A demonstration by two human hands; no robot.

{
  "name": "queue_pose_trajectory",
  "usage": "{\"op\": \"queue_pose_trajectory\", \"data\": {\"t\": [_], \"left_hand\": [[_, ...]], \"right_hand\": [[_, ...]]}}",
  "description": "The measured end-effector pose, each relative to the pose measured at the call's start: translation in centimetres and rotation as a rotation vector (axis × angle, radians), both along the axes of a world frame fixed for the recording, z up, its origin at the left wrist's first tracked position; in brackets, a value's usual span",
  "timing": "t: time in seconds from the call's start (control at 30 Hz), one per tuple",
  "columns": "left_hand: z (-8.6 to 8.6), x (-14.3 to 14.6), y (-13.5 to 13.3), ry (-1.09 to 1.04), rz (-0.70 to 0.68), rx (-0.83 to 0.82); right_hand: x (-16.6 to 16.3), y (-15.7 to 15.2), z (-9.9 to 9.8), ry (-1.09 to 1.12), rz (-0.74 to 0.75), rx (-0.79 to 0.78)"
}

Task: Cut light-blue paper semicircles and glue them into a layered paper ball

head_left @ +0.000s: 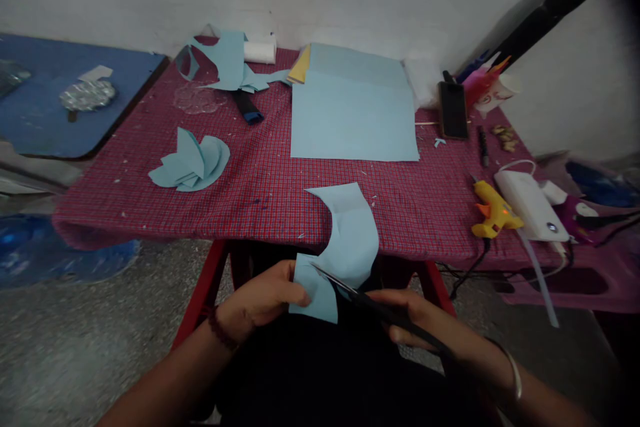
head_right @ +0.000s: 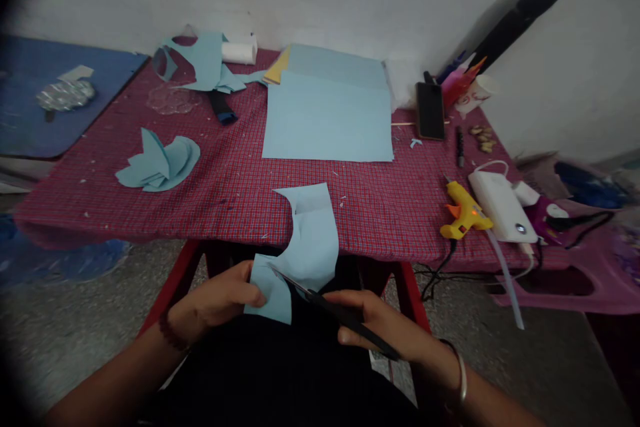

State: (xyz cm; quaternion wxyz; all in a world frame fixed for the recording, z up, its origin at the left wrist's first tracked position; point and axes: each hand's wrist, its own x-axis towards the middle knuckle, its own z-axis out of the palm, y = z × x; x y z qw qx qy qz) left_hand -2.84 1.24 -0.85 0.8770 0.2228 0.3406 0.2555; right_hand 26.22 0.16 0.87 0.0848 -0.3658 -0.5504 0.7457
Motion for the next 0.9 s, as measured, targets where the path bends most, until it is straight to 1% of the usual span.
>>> {"op": "queue_pose_trajectory", "data": {"t": [0.13, 0.27, 0.33, 0.47, 0.57, 0.7, 0.83, 0.9], "left_hand": [[0.0, -0.3, 0.3, 0.088, -0.040, 0.058], [-0.1, -0.7, 0.5, 0.202, -0.083, 0.141], [0.0, -0.8, 0.5, 0.222, -0.110, 0.165], [0.0, -0.7, 0.5, 0.184, -0.148, 0.157], [-0.2, -0.5, 0.3, 0.164, -0.166, 0.143], [-0.2, -0.2, 0.2, 0.131, -0.164, 0.109], [0.0, 0.2, 0.2, 0.097, -0.142, 0.093], [0.1, 0.3, 0.1, 0.084, -0.125, 0.082]], "right_hand": [[0.0, 0.1, 0.3, 0.018, 0.024, -0.024], [0.0, 0.6, 0.5, -0.013, 0.053, 0.015], [0.2, 1.0, 0.6, -0.023, 0.093, 0.026], [0.2, 2.0, 0.9, 0.007, 0.194, -0.004], [-0.4, 3.1, 1.5, 0.049, 0.216, -0.026], [-1.2, 4.8, 2.1, 0.023, 0.261, -0.020], [-1.4, 5.9, 1.8, 0.003, 0.338, -0.056], [-1.3, 6.1, 1.4, 0.002, 0.348, -0.049]]}}
